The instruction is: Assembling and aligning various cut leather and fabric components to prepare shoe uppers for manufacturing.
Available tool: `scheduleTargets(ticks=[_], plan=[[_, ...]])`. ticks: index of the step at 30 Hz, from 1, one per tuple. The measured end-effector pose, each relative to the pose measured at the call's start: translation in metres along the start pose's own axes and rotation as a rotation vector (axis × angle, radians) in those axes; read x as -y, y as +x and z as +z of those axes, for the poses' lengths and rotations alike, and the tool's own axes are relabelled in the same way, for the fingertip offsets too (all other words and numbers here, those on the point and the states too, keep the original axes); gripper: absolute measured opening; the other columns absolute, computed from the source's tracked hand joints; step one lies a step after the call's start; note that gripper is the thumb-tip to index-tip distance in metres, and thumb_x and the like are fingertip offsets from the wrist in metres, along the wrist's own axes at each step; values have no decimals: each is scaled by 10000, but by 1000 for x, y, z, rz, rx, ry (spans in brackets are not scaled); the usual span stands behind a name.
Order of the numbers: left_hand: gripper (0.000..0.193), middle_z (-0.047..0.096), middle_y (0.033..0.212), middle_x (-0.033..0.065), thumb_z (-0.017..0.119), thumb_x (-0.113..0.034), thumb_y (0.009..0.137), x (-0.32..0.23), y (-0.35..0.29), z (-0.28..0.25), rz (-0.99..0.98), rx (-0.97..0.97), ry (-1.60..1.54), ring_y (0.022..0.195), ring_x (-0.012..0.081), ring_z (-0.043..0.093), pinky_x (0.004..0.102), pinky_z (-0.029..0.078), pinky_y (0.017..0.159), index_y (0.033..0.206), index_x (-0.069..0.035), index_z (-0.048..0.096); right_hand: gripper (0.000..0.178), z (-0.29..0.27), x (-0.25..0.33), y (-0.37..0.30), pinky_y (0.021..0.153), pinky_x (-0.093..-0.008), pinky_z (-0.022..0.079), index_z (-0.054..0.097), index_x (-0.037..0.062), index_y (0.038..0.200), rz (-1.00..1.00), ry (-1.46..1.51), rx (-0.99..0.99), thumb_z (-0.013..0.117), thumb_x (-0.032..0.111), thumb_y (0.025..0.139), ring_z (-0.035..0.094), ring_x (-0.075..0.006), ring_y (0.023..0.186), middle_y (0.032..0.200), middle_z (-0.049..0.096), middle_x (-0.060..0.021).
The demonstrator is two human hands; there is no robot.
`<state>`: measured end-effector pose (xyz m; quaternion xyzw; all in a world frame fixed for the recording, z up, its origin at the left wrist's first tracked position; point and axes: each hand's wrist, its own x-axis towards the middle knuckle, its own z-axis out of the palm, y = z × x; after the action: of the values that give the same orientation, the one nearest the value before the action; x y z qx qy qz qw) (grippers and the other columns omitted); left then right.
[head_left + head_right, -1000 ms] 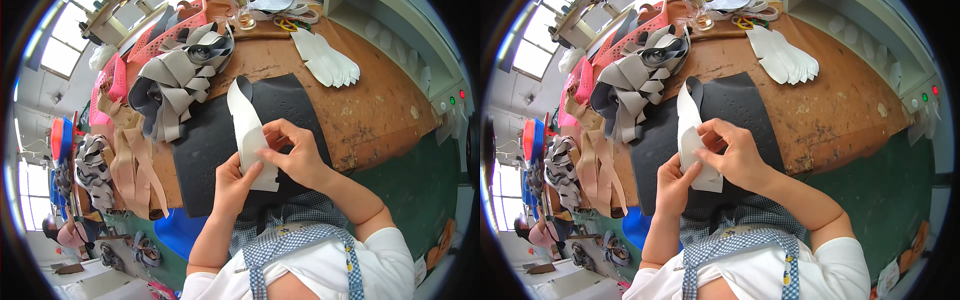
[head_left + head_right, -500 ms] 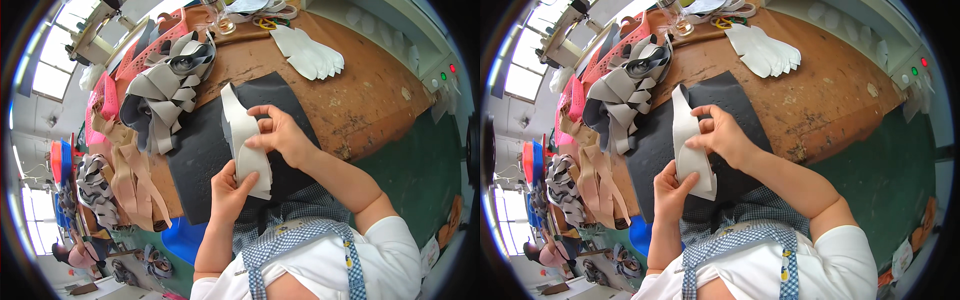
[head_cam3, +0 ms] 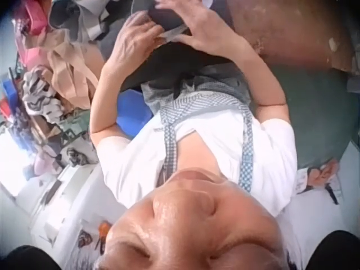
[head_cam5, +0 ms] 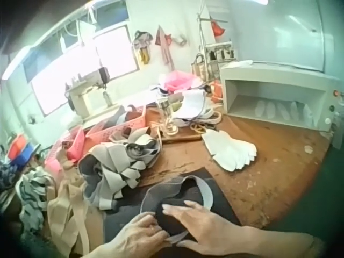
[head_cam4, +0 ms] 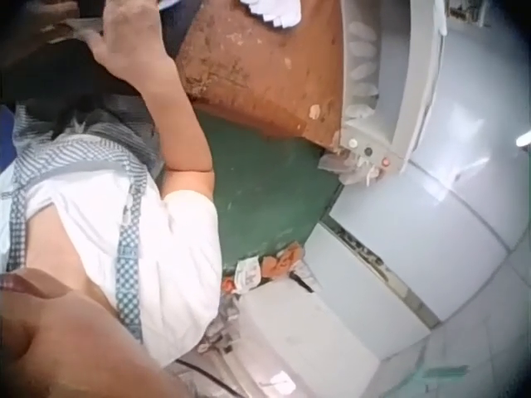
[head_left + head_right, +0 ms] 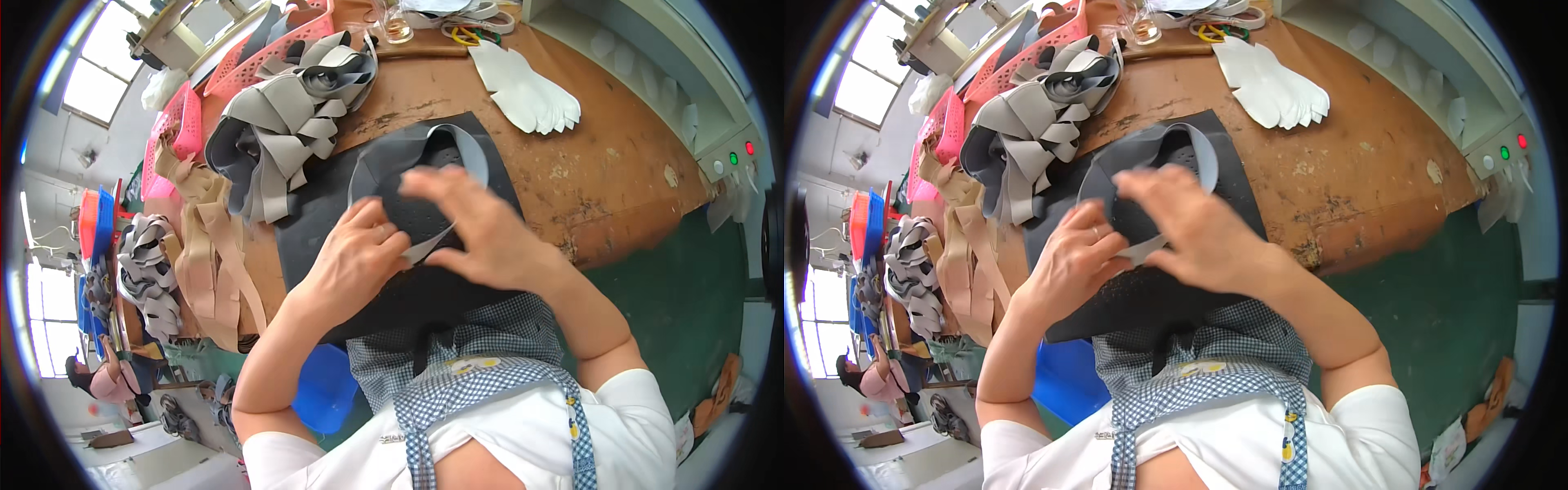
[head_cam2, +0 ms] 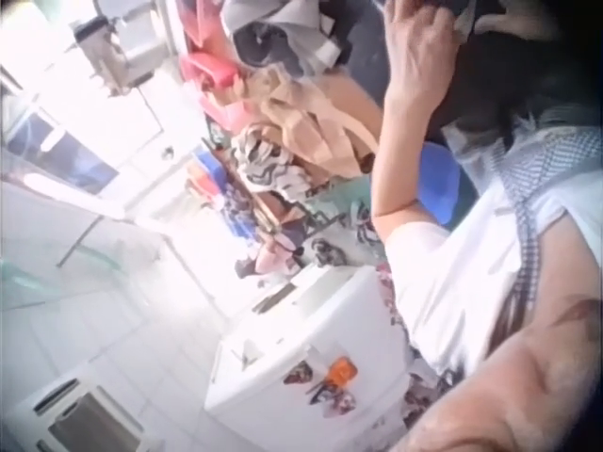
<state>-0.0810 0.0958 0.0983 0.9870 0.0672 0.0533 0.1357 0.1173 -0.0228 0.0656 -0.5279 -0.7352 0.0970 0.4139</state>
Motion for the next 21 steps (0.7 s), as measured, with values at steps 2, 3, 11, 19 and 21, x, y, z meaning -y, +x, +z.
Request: scheduleTargets(ticks=[2, 3, 11, 19, 21], plan=[[358, 611, 881, 67, 838, -193, 674, -13, 19, -2, 130, -307, 236, 1002, 289, 582, 398, 499, 759, 909, -40, 615, 730, 15, 4, 5, 940, -397, 500, 438, 20, 1390, 216, 220, 73, 778, 46, 744, 617, -339, 1120, 1137, 659, -170], [358, 611, 881, 67, 838, -193, 674, -18, 24, 0, 141, -314, 233, 1002, 289, 582, 398, 499, 759, 909, -40, 615, 672, 18, -2, 5, 881, -381, 531, 474, 17, 1360, 350, 357, 41, 773, 39, 758, 678, -323, 1017, 1068, 682, -174], [291, 611, 758, 24, 489, -238, 1033, -47, -24, 76, -864, -406, -1376, 690, 78, 562, 223, 471, 657, 899, -8, 607, 478, 19, -4, -71, 824, -305, 527, 584, -21, 1207, 573, 608, 12, 758, 25, 764, 672, -146, 920, 964, 703, -136], [152, 630, 760, 21, 739, -76, 856, -68, 4, 83, -664, -495, -1028, 676, 90, 572, 241, 470, 604, 849, -19, 598, 257, 5, -4, -70, 779, -245, 514, 611, -19, 1138, 1004, 1111, -81, 554, 192, 1002, 643, -99, 857, 957, 673, -35], [238, 683, 873, 132, 738, 78, 696, -73, 8, 75, -170, -578, -470, 714, 287, 662, 284, 538, 661, 875, -14, 610, 262, 16, -24, -73, 700, -226, 504, 644, -15, 1029, 1005, 1103, -86, 531, 222, 1023, 606, -69, 763, 864, 649, -8]])
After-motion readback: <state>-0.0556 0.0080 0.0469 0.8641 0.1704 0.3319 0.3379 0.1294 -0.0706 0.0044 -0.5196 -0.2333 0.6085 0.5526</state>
